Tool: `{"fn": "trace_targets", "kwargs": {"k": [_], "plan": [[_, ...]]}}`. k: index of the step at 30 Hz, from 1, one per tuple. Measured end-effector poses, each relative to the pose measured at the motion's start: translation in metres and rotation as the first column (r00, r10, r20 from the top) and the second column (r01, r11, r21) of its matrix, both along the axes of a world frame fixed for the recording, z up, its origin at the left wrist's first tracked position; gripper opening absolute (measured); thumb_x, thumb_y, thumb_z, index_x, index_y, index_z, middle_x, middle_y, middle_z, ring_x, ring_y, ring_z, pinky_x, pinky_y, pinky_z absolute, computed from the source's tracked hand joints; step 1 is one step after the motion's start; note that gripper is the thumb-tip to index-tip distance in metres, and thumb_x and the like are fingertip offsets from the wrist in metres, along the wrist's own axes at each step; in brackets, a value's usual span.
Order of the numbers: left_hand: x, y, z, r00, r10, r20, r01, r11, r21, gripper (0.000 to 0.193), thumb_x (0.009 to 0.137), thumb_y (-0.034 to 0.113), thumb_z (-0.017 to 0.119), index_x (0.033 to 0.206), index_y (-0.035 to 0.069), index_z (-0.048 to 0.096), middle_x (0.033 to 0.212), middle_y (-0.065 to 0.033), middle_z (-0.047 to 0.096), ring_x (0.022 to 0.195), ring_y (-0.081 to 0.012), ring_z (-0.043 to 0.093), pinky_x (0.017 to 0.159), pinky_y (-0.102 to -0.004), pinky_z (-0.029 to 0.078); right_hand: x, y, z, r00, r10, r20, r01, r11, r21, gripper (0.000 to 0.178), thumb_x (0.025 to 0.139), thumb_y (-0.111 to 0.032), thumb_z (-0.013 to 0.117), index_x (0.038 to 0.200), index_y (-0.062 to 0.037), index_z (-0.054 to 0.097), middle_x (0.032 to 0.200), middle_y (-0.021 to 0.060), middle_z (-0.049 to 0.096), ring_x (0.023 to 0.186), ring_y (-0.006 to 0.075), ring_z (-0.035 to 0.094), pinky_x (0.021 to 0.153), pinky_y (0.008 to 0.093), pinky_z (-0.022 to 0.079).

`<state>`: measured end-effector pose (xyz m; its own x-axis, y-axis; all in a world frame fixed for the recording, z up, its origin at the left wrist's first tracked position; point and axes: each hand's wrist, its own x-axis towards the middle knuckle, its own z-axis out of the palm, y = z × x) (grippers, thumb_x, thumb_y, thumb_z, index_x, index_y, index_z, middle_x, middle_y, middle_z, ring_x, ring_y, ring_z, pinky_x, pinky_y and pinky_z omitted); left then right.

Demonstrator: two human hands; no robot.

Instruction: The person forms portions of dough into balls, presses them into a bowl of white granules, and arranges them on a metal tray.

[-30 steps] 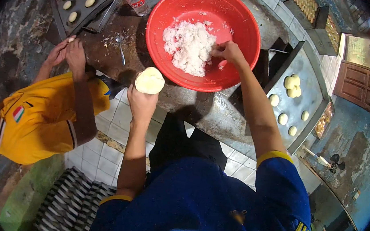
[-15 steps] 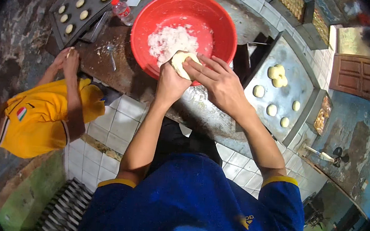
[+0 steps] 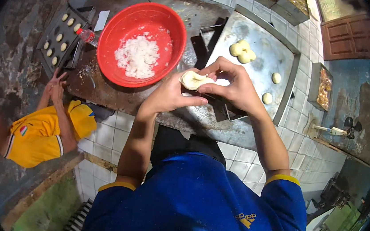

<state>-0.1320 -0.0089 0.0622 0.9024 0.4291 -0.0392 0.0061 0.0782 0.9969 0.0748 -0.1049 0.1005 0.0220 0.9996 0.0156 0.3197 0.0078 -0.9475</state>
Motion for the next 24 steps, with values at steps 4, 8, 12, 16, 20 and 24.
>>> {"fn": "trace_targets", "kwargs": {"k": [4, 8, 12, 16, 20, 24], "plan": [[0.036, -0.044, 0.012, 0.988, 0.123, 0.089, -0.097, 0.963, -0.252, 0.049, 0.090, 0.013, 0.087, 0.129, 0.004, 0.060, 0.118, -0.0042, 0.069, 0.112, -0.0117, 0.065, 0.097, -0.0304, 0.054, 0.026, -0.040, -0.017, 0.894, -0.067, -0.444, -0.004, 0.988, -0.157, 0.036, 0.085, -0.020, 0.091, 0.113, -0.0052, 0.074, 0.097, 0.0033, 0.072, 0.094, 0.0125, 0.066, 0.083, 0.0285, 0.054], [0.071, -0.079, 0.011, 0.971, 0.191, 0.142, -0.137, 0.937, -0.322, 0.038, 0.095, 0.014, 0.079, 0.126, 0.001, 0.061, 0.116, -0.0038, 0.068, 0.111, -0.0122, 0.065, 0.097, -0.0300, 0.052, 0.052, -0.073, -0.011, 0.528, -0.211, -0.823, -0.117, 0.941, -0.317, 0.055, 0.084, -0.022, 0.093, 0.126, -0.0067, 0.063, 0.103, 0.0055, 0.069, 0.095, 0.0125, 0.065, 0.084, 0.0240, 0.054], [0.099, -0.099, 0.013, 0.972, 0.203, 0.115, -0.124, 0.867, -0.483, 0.033, 0.098, 0.016, 0.067, 0.126, -0.001, 0.063, 0.116, -0.0057, 0.068, 0.110, -0.0142, 0.065, 0.098, -0.0325, 0.052, 0.064, -0.098, 0.035, 0.985, -0.149, -0.091, 0.160, 0.979, 0.126, 0.092, 0.067, -0.042, 0.101, 0.142, -0.0075, 0.059, 0.121, 0.0120, 0.061, 0.110, 0.0240, 0.063, 0.095, 0.0388, 0.054], [0.127, -0.122, 0.029, 0.980, 0.196, -0.025, -0.183, 0.854, -0.486, 0.037, 0.097, 0.018, 0.051, 0.128, 0.001, 0.062, 0.113, -0.0074, 0.068, 0.089, -0.0131, 0.063, 0.077, -0.0282, 0.051, 0.092, -0.109, 0.037, 0.910, -0.122, 0.395, -0.064, 0.902, 0.427, 0.074, 0.068, -0.035, 0.100, 0.132, -0.0087, 0.072, 0.113, 0.0079, 0.062, 0.106, 0.0231, 0.061, 0.090, 0.0370, 0.051], [0.149, -0.122, 0.046, 0.989, 0.145, -0.033, -0.126, 0.696, -0.707, 0.032, 0.104, 0.020, 0.052, 0.134, 0.010, 0.051, 0.097, -0.0057, 0.066, 0.059, -0.0060, 0.045, 0.049, -0.0214, 0.032, 0.114, -0.122, 0.010, 0.959, -0.252, 0.131, 0.186, 0.906, 0.380, 0.028, 0.088, -0.025, 0.088, 0.107, -0.0040, 0.081, 0.091, 0.0039, 0.067, 0.083, 0.0150, 0.065, 0.073, 0.0301, 0.052], [0.159, -0.131, 0.054, 0.960, 0.279, 0.033, -0.238, 0.868, -0.436, 0.034, 0.104, 0.023, 0.072, 0.129, 0.008, 0.053, 0.077, -0.0002, 0.062, 0.059, -0.0040, 0.046, 0.051, -0.0194, 0.032, 0.117, -0.134, -0.005, 0.713, -0.321, -0.623, 0.337, 0.937, -0.096, 0.024, 0.099, -0.022, 0.078, 0.115, -0.0035, 0.076, 0.108, 0.0049, 0.072, 0.094, 0.0137, 0.068, 0.077, 0.0277, 0.055]]}}
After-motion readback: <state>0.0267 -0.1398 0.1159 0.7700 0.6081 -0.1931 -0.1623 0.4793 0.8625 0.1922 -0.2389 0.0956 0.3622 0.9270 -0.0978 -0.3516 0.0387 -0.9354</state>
